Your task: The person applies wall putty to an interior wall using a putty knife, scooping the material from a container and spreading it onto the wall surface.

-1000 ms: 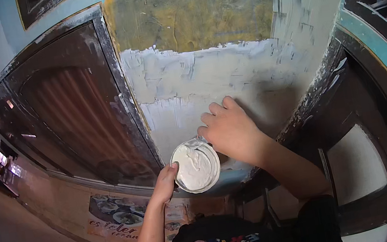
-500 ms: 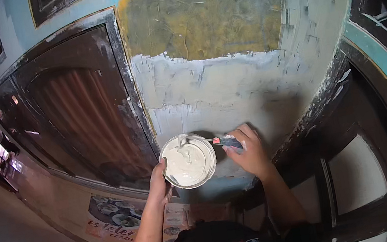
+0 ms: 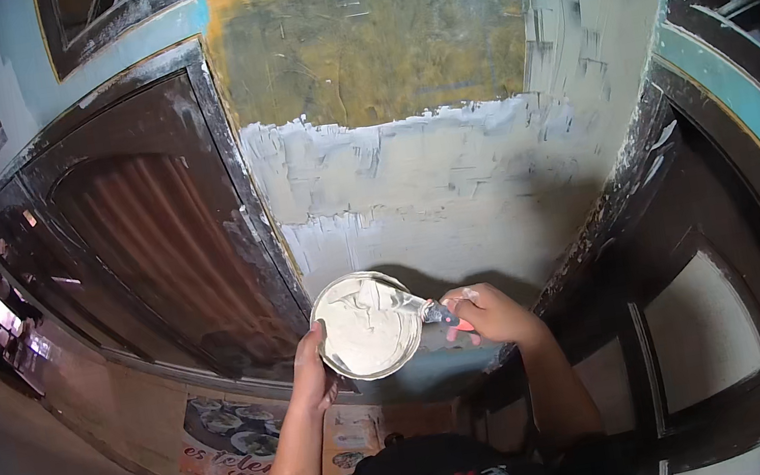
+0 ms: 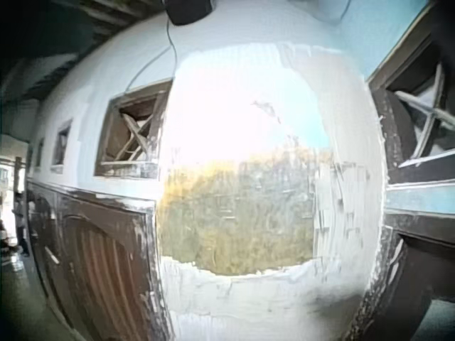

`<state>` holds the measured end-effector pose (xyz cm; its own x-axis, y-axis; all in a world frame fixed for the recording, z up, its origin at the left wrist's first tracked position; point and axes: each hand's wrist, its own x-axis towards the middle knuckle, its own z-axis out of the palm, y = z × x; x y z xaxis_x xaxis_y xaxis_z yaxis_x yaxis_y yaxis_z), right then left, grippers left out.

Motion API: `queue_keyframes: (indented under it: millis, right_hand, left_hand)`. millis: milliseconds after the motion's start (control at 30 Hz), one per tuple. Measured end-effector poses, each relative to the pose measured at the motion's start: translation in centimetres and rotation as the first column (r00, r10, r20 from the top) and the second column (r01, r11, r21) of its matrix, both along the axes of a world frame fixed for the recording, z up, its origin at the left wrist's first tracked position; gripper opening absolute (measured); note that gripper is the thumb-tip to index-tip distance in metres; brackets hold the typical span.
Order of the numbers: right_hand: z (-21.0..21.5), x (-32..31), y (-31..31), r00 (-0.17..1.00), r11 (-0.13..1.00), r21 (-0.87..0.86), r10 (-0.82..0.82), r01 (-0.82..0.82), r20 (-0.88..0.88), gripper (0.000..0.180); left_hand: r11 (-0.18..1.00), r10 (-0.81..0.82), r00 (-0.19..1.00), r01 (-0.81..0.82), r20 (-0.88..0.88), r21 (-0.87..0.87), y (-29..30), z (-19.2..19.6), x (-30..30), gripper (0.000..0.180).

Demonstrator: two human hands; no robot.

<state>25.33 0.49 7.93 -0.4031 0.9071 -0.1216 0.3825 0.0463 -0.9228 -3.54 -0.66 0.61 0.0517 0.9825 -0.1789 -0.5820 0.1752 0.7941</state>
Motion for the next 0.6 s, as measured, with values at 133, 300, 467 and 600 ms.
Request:
queue_keyframes:
  millis: [133, 300, 467, 600]
  right_hand:
    - [1.4, 0.4, -0.3, 0.992, 0.989, 0.141, -0.058, 0.042, 0.112, 0.027]
    - [3.3, 0.3, -0.7, 0.996, 0.92, 0.392, -0.046, 0.01, 0.083, 0.022]
    - [1.1, 1.9, -0.3, 0.97, 0.795, 0.606, -0.156, 0.012, 0.185, 0.03]
    - [0.9, 4.0, -0.6, 0.937, 0.748, 0.663, -0.24, 0.013, 0.252, 0.027]
  left_hand:
    - [1.0, -0.025, 1.0, 0.025, -0.009, -0.005, 0.2, -1.0, 0.3, 0.055]
    - [1.0, -0.017, 1.0, 0.017, 0.008, -0.002, -0.1, -0.6, 0.4, 0.055]
    - [1.0, -0.024, 0.997, 0.024, 0.066, 0.005, -0.5, 0.6, 0.3, 0.054]
    - [0.998, -0.042, 0.999, 0.041, 0.018, 0.046, -0.7, -0.9, -0.6, 0.055]
